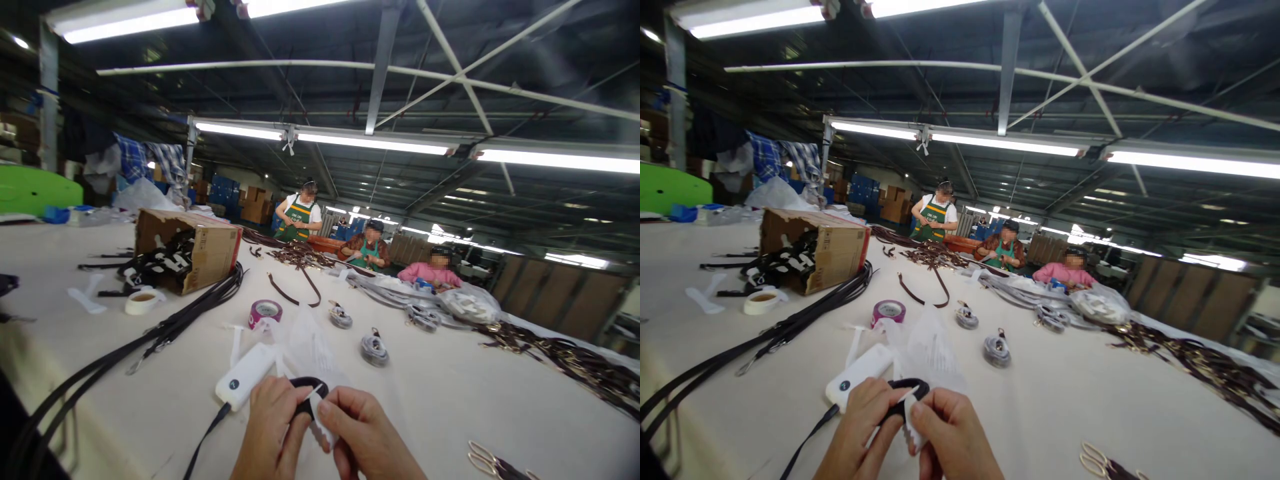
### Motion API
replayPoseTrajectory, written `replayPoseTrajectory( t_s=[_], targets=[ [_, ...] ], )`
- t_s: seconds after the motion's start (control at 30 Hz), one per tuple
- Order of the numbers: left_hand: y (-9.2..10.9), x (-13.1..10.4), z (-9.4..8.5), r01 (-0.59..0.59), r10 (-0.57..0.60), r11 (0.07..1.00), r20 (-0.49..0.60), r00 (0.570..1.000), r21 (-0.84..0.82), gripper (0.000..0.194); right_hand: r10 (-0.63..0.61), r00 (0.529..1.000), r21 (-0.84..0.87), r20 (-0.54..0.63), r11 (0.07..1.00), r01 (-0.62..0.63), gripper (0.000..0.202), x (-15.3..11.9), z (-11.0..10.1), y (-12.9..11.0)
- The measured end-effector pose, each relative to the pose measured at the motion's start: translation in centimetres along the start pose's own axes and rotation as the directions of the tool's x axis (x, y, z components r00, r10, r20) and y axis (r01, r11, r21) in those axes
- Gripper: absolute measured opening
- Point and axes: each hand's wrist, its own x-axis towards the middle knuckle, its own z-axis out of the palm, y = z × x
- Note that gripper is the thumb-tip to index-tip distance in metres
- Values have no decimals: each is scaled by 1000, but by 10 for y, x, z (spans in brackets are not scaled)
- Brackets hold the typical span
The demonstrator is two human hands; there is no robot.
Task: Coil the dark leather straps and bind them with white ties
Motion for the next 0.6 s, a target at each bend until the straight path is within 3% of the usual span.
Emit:
replayPoseTrajectory(
  t_s=[0.23,0.6],
  targets=[
    [-1,1,-6,-77,75,997,79,994,23,26,0,998,33,69,999,-3,43,2,-4,2],
    [2,5,-12,-123,108,988,149,983,92,14,-29,999,-11,31,1000,30,33,7,0,-3]
  ],
)
